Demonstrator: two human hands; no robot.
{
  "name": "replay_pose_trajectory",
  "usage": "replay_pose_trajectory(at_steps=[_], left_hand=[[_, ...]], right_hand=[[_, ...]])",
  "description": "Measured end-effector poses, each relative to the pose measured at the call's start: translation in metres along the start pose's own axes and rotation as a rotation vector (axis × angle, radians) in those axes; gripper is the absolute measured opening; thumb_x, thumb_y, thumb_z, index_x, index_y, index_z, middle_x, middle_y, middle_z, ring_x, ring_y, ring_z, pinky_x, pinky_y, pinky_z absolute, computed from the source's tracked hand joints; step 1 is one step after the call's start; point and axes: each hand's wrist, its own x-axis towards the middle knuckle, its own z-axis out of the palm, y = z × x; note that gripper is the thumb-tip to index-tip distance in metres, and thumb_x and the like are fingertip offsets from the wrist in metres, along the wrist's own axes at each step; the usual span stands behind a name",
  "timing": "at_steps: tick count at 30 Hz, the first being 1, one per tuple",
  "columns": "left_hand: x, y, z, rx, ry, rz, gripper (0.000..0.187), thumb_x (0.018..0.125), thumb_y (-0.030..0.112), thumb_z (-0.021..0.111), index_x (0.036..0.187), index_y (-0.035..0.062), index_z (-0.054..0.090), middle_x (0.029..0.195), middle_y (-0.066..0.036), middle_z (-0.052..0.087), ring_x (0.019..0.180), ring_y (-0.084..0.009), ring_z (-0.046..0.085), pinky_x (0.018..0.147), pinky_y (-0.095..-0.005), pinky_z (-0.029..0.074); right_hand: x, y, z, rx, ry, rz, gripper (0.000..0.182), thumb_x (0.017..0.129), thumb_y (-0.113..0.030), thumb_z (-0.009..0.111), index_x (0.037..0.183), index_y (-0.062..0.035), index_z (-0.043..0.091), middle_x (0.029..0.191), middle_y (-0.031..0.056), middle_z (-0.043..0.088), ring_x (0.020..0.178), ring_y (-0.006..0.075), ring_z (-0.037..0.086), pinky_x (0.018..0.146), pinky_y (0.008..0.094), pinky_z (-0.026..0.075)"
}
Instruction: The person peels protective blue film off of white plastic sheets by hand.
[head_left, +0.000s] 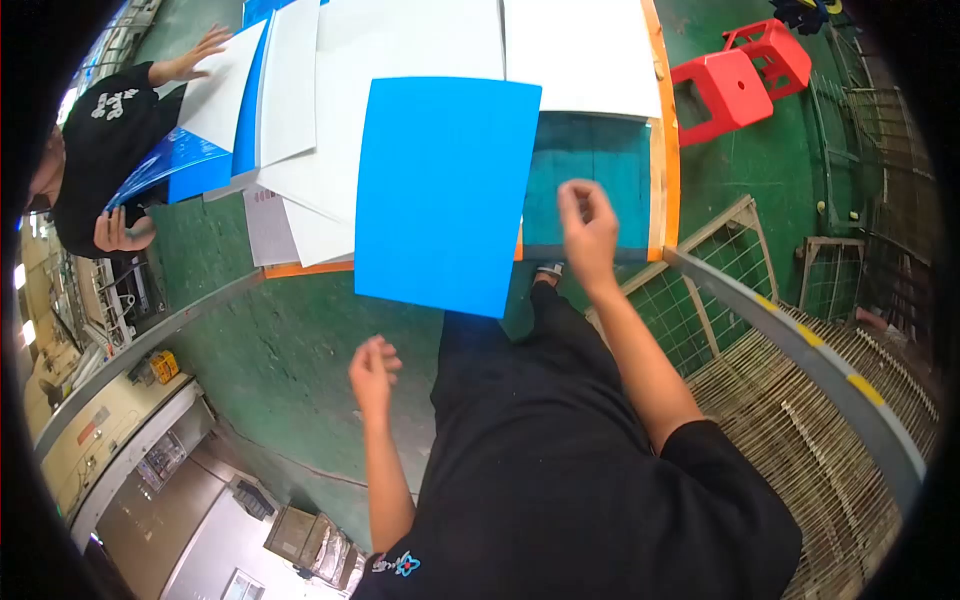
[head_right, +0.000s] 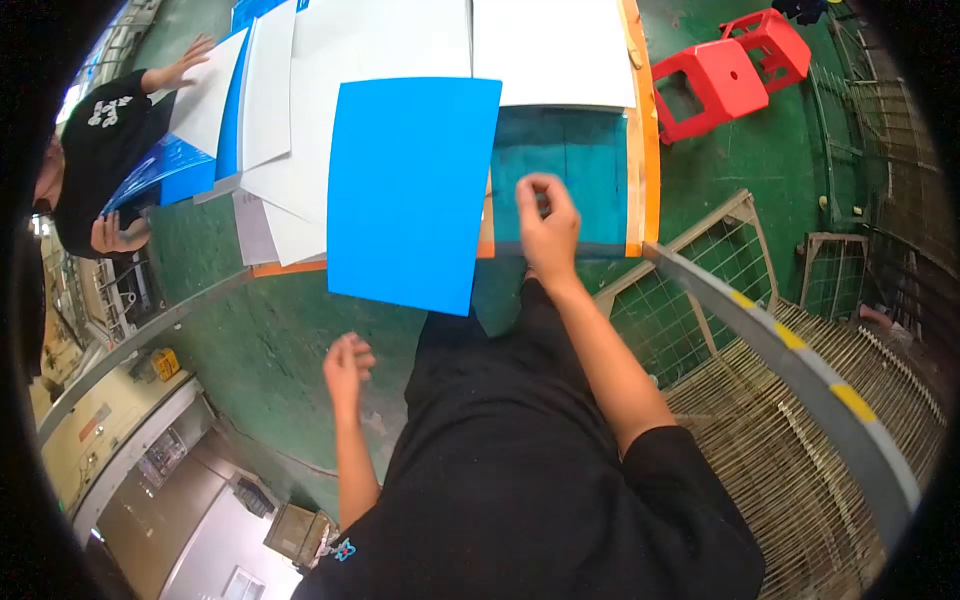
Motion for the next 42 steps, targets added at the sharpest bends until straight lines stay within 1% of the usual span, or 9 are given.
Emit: replay_pose_trajectory(at_steps=[3, 6, 8, 10, 14, 17, 20, 26, 42], left_hand=[[0.043, 0.031, -0.019, -0.107, -0.021, 0.027, 0.043, 0.099, 0.037, 0.045, 0.123, 0.0027, 0.055, 0.108, -0.010, 0.065, 0.093, -0.0167, 0.064, 0.071, -0.0280, 0.050], [0.079, 0.035, -0.025, -0.370, -0.267, -0.059, 0.049, 0.100, 0.037, 0.042, 0.131, -0.0002, 0.047, 0.127, -0.014, 0.056, 0.108, -0.0246, 0.059, 0.083, -0.0345, 0.050], [0.092, 0.041, -0.022, -0.576, -0.385, -0.161, 0.047, 0.100, 0.035, 0.042, 0.132, 0.0001, 0.044, 0.132, -0.013, 0.049, 0.115, -0.0268, 0.054, 0.087, -0.0367, 0.049], [0.108, 0.034, -0.018, -0.694, -0.525, -0.154, 0.038, 0.100, 0.031, 0.043, 0.125, 0.0030, 0.047, 0.124, -0.010, 0.051, 0.110, -0.0254, 0.054, 0.094, -0.0410, 0.044], [0.125, 0.035, -0.010, -0.826, -0.681, -0.148, 0.030, 0.099, 0.029, 0.045, 0.113, 0.0050, 0.056, 0.105, -0.007, 0.062, 0.100, -0.0196, 0.059, 0.090, -0.0378, 0.046], [0.126, 0.027, -0.016, -0.882, -0.771, -0.148, 0.028, 0.099, 0.027, 0.047, 0.109, 0.0034, 0.058, 0.101, -0.008, 0.064, 0.093, -0.0181, 0.063, 0.085, -0.0338, 0.050], [0.126, 0.027, -0.020, -0.889, -0.797, -0.147, 0.026, 0.098, 0.024, 0.049, 0.109, 0.0024, 0.059, 0.101, -0.009, 0.065, 0.091, -0.0182, 0.064, 0.083, -0.0325, 0.052], [0.129, 0.027, -0.024, -0.894, -0.865, -0.101, 0.026, 0.097, 0.022, 0.052, 0.111, 0.0016, 0.059, 0.106, -0.009, 0.065, 0.098, -0.0190, 0.064, 0.083, -0.0312, 0.052], [0.136, 0.023, -0.022, -0.898, -0.917, -0.175, 0.026, 0.097, 0.023, 0.052, 0.111, 0.0017, 0.058, 0.108, -0.010, 0.064, 0.097, -0.0181, 0.065, 0.083, -0.0312, 0.053]], right_hand=[[-0.060, 0.006, 0.011, -0.030, -0.104, 0.193, 0.010, 0.088, -0.012, 0.063, 0.089, -0.0023, 0.064, 0.080, 0.0022, 0.063, 0.063, 0.0096, 0.055, 0.057, 0.0249, 0.045], [-0.094, -0.017, 0.021, -0.235, -0.201, -0.150, 0.006, 0.085, -0.009, 0.066, 0.089, -0.0037, 0.064, 0.075, 0.0047, 0.061, 0.062, 0.0141, 0.058, 0.057, 0.0276, 0.046], [-0.105, -0.044, 0.041, -0.308, -0.322, -0.256, 0.005, 0.083, -0.007, 0.067, 0.087, -0.0044, 0.064, 0.075, 0.0064, 0.061, 0.062, 0.0172, 0.059, 0.057, 0.0294, 0.047], [-0.115, -0.056, 0.075, -0.349, -0.479, -0.370, 0.009, 0.080, -0.009, 0.069, 0.087, -0.0055, 0.063, 0.078, 0.0064, 0.061, 0.066, 0.0220, 0.061, 0.058, 0.0334, 0.048], [-0.124, -0.062, 0.154, -0.559, -0.712, -0.573, 0.017, 0.077, -0.013, 0.070, 0.091, -0.0084, 0.062, 0.082, 0.0067, 0.059, 0.076, 0.0282, 0.060, 0.064, 0.0380, 0.048], [-0.133, -0.057, 0.188, -0.627, -0.715, -0.607, 0.018, 0.076, -0.013, 0.070, 0.092, -0.0085, 0.061, 0.083, 0.0065, 0.058, 0.076, 0.0282, 0.059, 0.065, 0.0380, 0.048], [-0.134, -0.056, 0.196, -0.697, -0.708, -0.606, 0.017, 0.076, -0.013, 0.070, 0.090, -0.0083, 0.062, 0.082, 0.0065, 0.059, 0.075, 0.0280, 0.060, 0.065, 0.0373, 0.048], [-0.129, -0.063, 0.196, -0.622, -0.778, -0.437, 0.011, 0.075, -0.010, 0.068, 0.085, -0.0086, 0.064, 0.080, 0.0062, 0.059, 0.077, 0.0275, 0.061, 0.066, 0.0379, 0.048], [-0.128, -0.056, 0.198, -0.615, -0.756, -0.575, 0.007, 0.078, -0.007, 0.068, 0.085, -0.0060, 0.065, 0.076, 0.0060, 0.060, 0.065, 0.0220, 0.058, 0.059, 0.0327, 0.047]])
